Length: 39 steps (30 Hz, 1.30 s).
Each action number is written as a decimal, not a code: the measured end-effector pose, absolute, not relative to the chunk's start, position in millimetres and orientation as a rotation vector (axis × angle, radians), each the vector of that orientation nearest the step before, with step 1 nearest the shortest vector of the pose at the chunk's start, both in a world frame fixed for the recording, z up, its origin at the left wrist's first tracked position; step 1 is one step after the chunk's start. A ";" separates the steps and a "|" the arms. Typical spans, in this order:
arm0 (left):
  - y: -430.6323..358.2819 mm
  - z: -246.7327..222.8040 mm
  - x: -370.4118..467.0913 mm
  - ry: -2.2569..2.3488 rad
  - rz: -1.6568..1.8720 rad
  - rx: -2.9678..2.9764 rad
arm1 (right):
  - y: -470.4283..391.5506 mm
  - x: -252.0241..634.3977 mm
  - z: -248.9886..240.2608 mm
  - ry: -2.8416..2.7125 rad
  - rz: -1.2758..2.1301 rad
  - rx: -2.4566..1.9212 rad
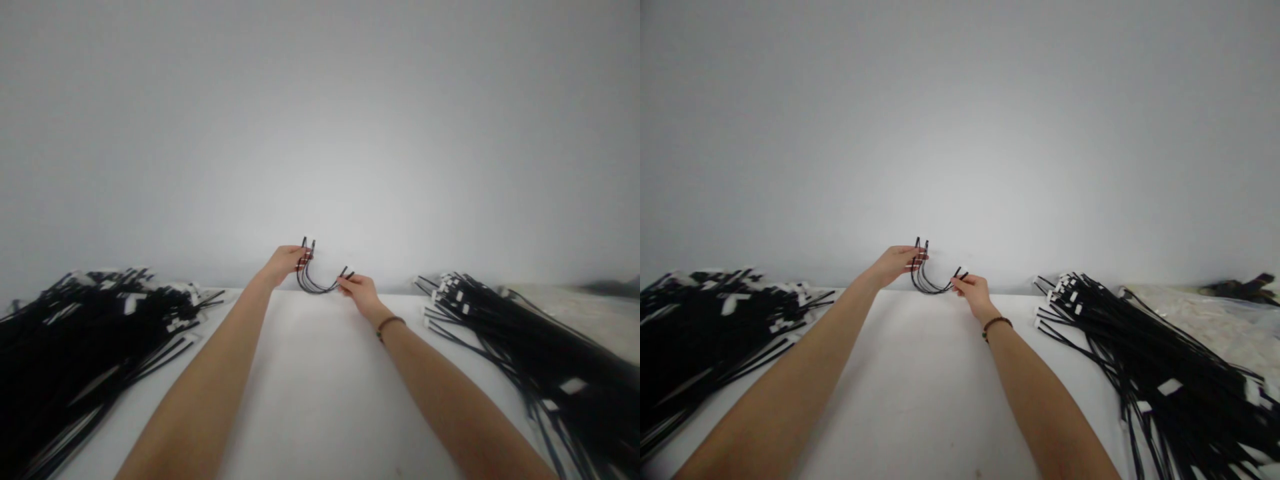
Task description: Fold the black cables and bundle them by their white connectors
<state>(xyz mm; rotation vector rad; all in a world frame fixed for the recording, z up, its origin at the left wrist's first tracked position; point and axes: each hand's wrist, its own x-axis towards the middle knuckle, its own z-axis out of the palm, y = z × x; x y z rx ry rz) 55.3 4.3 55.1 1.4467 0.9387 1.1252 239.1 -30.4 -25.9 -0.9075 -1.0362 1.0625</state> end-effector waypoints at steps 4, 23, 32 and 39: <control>2.2 55.8 40.7 0.969 1.050 1.477 | -30.7 235.6 -25.4 -1.080 0.960 -1.030; 9.1 6.2 30.8 0.815 0.770 1.492 | -40.0 243.2 -22.5 -1.327 1.118 -1.053; 6.7 -7.6 46.7 0.741 0.724 1.468 | -44.9 235.7 -20.5 -1.494 0.961 -1.174; 7.7 -8.0 42.5 0.716 0.727 1.436 | -42.5 238.9 -24.6 -1.546 0.966 -1.127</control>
